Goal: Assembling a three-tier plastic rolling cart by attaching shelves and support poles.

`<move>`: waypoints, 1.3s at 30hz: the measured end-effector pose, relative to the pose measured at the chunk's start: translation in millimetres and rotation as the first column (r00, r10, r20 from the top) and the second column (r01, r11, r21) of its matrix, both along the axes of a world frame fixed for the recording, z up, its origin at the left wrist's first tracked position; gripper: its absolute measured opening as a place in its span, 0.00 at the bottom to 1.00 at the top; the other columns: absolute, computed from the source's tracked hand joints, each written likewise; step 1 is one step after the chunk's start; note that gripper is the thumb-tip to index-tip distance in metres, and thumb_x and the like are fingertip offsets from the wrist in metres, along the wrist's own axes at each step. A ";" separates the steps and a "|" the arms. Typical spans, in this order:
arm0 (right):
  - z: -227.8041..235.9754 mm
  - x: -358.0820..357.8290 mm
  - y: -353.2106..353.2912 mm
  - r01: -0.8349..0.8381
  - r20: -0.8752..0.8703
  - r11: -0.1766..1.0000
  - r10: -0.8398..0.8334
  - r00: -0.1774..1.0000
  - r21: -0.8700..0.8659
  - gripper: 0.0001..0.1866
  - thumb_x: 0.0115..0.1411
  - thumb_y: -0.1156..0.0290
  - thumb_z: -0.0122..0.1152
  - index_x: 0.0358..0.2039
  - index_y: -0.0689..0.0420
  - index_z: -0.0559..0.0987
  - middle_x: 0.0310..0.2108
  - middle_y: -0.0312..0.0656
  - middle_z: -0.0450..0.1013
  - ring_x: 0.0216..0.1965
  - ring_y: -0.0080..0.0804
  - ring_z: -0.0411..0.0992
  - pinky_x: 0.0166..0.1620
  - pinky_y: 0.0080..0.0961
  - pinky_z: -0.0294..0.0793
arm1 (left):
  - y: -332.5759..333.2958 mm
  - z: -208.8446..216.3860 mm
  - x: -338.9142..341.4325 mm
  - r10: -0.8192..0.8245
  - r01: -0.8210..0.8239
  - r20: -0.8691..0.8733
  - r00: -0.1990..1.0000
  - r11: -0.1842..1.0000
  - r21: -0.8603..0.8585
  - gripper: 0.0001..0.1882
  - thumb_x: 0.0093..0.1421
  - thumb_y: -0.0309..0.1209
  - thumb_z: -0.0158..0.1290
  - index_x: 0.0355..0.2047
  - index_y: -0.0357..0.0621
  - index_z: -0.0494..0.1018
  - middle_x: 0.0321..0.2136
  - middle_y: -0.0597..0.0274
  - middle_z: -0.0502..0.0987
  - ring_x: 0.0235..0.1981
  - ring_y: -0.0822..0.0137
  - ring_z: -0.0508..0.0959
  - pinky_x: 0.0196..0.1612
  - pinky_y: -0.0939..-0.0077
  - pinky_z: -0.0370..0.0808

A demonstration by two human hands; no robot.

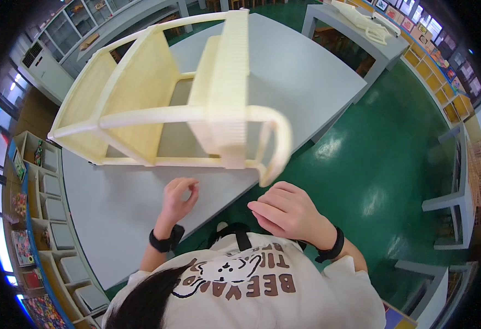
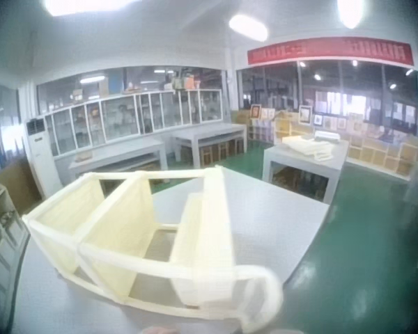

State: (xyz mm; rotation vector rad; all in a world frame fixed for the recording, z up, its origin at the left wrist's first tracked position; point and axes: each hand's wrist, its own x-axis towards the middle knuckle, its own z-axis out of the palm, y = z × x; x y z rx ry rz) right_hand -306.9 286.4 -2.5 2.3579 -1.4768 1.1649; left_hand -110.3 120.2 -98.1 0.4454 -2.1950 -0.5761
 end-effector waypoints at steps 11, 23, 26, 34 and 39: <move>11.1 -203.4 26.4 -0.063 0.110 0.975 0.040 0.993 0.213 0.08 0.40 0.76 0.57 0.25 0.56 0.72 0.14 0.36 0.65 0.17 0.31 0.64 0.22 0.24 0.63 | 103.3 31.5 -82.0 0.569 -0.460 -0.125 0.813 0.759 0.460 0.13 0.48 0.24 0.45 0.36 0.38 0.65 0.31 0.60 0.68 0.30 0.70 0.68 0.31 0.79 0.66; 105.0 -236.7 -145.1 -0.436 -0.150 0.884 0.460 0.875 0.169 0.18 0.40 0.62 0.60 0.33 0.55 0.71 0.22 0.40 0.69 0.25 0.33 0.68 0.31 0.26 0.66 | 14.6 127.1 -76.3 0.939 -0.770 0.092 0.333 0.327 -0.548 0.37 0.33 0.16 0.47 0.49 0.50 0.58 0.49 0.58 0.56 0.52 0.56 0.54 0.53 0.63 0.51; 112.7 -183.9 -181.7 -0.671 -0.309 0.740 0.648 0.696 0.040 0.26 0.37 0.56 0.62 0.37 0.56 0.70 0.30 0.41 0.69 0.33 0.34 0.67 0.38 0.30 0.63 | -21.0 136.6 -66.8 0.899 -0.606 0.251 0.359 0.429 -0.669 0.34 0.32 0.17 0.49 0.45 0.50 0.62 0.48 0.59 0.59 0.52 0.61 0.56 0.54 0.60 0.47; 35.6 -85.7 -240.5 -0.827 -0.415 0.547 0.728 0.546 -0.129 0.35 0.41 0.42 0.50 0.41 0.59 0.68 0.35 0.40 0.66 0.39 0.35 0.62 0.42 0.33 0.58 | -66.0 118.8 -53.2 0.691 -0.452 0.465 0.554 0.718 -0.529 0.10 0.31 0.32 0.52 0.11 0.42 0.62 0.13 0.58 0.64 0.22 0.57 0.66 0.26 0.69 0.65; 0.2 -72.8 -238.9 -0.665 -0.245 0.648 0.623 0.743 -0.372 0.29 0.52 0.47 0.38 0.29 0.64 0.73 0.28 0.42 0.68 0.34 0.36 0.65 0.38 0.30 0.62 | -68.4 110.2 -48.1 0.670 -0.417 0.398 0.626 0.720 -0.555 0.13 0.26 0.34 0.52 0.10 0.42 0.60 0.12 0.59 0.63 0.19 0.57 0.66 0.23 0.69 0.64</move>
